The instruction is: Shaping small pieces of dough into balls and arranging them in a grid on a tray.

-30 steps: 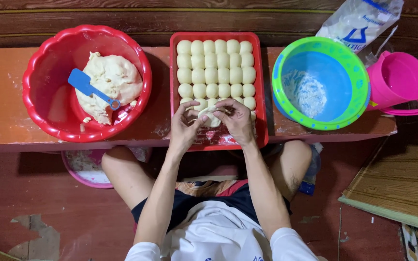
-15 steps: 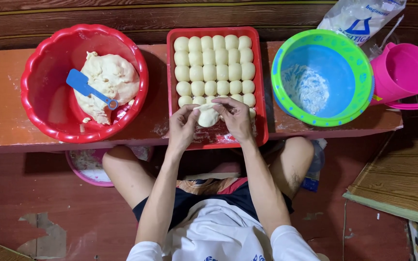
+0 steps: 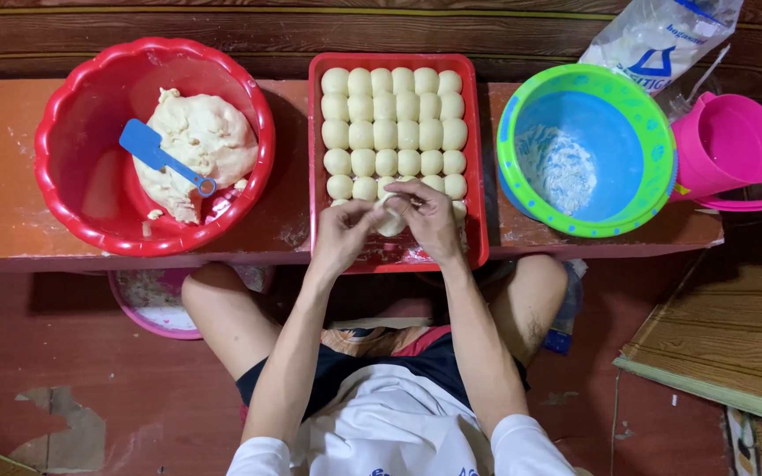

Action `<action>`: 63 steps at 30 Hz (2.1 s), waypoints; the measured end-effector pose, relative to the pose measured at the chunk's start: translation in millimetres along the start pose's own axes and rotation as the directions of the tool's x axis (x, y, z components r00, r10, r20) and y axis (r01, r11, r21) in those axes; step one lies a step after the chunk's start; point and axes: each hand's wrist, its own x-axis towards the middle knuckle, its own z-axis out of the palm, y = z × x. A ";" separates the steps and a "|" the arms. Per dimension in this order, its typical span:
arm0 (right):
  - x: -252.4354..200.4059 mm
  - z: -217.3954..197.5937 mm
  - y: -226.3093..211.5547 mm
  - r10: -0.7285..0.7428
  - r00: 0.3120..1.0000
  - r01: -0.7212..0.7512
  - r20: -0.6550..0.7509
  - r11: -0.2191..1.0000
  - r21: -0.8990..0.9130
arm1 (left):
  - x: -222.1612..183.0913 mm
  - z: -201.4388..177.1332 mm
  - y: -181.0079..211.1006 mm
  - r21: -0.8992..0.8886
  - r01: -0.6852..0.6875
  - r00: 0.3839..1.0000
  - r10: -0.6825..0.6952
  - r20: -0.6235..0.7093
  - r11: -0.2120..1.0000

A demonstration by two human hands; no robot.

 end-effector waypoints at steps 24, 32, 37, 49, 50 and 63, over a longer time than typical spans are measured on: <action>0.8 -4.6 23.5 -0.012 0.996 0.018 -0.094 0.998 0.064 | -0.1 -2.8 -0.7 0.047 -0.025 0.997 0.028 -0.074 0.999; -0.5 -2.9 24.1 -0.011 0.997 0.018 -0.077 0.995 0.093 | 0.9 -1.5 -10.6 0.076 -0.024 0.996 0.030 -0.082 0.997; -1.7 0.4 8.3 -0.096 0.994 0.098 -0.057 0.995 0.023 | -6.2 7.4 9.5 0.000 0.030 0.999 -0.030 0.030 1.000; 0.4 -5.2 29.6 -0.034 0.994 0.035 -0.101 0.999 0.014 | 3.9 -6.8 -14.9 0.048 -0.034 0.996 0.038 -0.085 0.998; 1.9 -5.2 25.0 -0.037 0.994 0.038 -0.098 0.999 0.010 | 4.1 -5.7 -13.2 0.044 -0.038 0.995 0.042 -0.086 0.998; -13.0 62.7 -43.8 0.028 0.984 0.020 -0.174 0.962 0.272 | -38.5 33.0 67.0 0.165 -0.361 0.926 0.373 -0.050 0.918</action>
